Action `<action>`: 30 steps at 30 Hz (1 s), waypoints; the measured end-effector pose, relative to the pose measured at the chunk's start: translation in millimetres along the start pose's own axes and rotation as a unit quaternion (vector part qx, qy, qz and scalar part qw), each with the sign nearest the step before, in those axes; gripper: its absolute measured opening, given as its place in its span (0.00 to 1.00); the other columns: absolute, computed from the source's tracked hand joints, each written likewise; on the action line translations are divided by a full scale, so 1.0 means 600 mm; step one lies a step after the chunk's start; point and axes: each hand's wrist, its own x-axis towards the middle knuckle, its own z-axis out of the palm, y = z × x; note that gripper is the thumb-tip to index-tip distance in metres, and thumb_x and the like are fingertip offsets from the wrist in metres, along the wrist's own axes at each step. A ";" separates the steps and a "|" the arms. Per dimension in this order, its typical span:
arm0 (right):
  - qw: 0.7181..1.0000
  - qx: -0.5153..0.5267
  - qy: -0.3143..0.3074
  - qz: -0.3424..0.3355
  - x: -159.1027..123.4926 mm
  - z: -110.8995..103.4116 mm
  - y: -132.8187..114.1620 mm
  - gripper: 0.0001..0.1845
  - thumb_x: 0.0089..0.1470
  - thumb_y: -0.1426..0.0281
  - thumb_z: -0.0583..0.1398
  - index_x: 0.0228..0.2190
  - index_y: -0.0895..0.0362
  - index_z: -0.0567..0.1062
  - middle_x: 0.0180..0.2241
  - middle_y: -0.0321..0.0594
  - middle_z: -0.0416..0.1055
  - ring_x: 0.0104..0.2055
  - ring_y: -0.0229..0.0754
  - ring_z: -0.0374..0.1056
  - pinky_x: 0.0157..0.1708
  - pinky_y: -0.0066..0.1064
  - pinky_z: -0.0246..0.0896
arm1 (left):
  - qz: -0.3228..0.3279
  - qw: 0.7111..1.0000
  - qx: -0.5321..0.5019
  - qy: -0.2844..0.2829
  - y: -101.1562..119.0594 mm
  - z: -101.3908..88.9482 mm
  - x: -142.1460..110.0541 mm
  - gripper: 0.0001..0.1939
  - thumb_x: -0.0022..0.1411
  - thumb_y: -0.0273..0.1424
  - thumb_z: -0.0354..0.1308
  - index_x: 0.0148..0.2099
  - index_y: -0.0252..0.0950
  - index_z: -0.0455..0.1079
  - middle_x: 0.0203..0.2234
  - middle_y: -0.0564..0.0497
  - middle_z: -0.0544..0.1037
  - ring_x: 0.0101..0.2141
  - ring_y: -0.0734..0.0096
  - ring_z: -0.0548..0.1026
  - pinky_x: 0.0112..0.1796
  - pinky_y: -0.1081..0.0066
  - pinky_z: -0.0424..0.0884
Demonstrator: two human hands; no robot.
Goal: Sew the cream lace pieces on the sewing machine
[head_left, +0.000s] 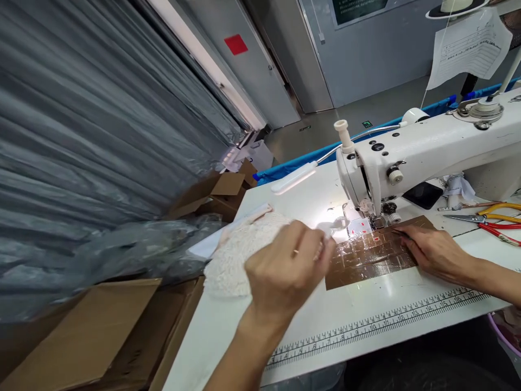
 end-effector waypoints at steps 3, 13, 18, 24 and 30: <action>0.996 -0.080 0.044 0.005 -0.033 -0.016 0.044 0.23 0.62 0.66 0.47 0.54 0.62 0.69 0.38 0.49 0.76 0.35 0.48 0.72 0.29 0.35 0.64 | 0.070 0.976 -0.151 -0.140 0.060 0.001 -0.023 0.13 0.64 0.24 0.54 0.26 0.35 0.62 0.19 0.55 0.66 0.16 0.77 0.60 0.16 0.74 0.52; 0.992 -0.071 0.093 -0.054 -0.032 -0.026 0.067 0.19 0.61 0.68 0.52 0.49 0.61 0.74 0.47 0.52 0.70 0.48 0.53 0.64 0.47 0.46 0.64 | -0.114 0.885 -0.369 -0.259 0.034 0.061 -0.058 0.10 0.71 0.35 0.50 0.45 0.35 0.69 0.38 0.47 0.75 0.37 0.67 0.76 0.36 0.66 0.75; 0.994 0.001 0.004 -0.108 -0.012 -0.018 0.026 0.18 0.58 0.67 0.58 0.48 0.61 0.75 0.47 0.51 0.69 0.52 0.56 0.61 0.51 0.49 0.61 | -0.112 0.898 -0.327 -0.271 0.057 0.110 -0.074 0.12 0.69 0.36 0.52 0.51 0.36 0.65 0.47 0.42 0.72 0.43 0.59 0.75 0.40 0.58 0.76; 0.987 0.080 -0.071 -0.117 0.030 -0.008 0.002 0.19 0.60 0.70 0.54 0.51 0.58 0.73 0.44 0.48 0.71 0.49 0.50 0.64 0.50 0.42 0.61 | -0.074 0.922 -0.302 -0.231 0.033 0.164 -0.079 0.17 0.68 0.36 0.54 0.55 0.32 0.61 0.51 0.36 0.69 0.49 0.54 0.73 0.43 0.56 0.75; 0.984 0.064 -0.136 -0.097 0.082 -0.008 -0.017 0.14 0.60 0.71 0.53 0.44 0.59 0.75 0.41 0.47 0.73 0.38 0.43 0.68 0.37 0.34 0.61 | 0.058 0.926 -0.361 -0.092 0.033 0.148 -0.060 0.06 0.67 0.31 0.55 0.39 0.33 0.70 0.33 0.47 0.77 0.34 0.67 0.76 0.33 0.66 0.77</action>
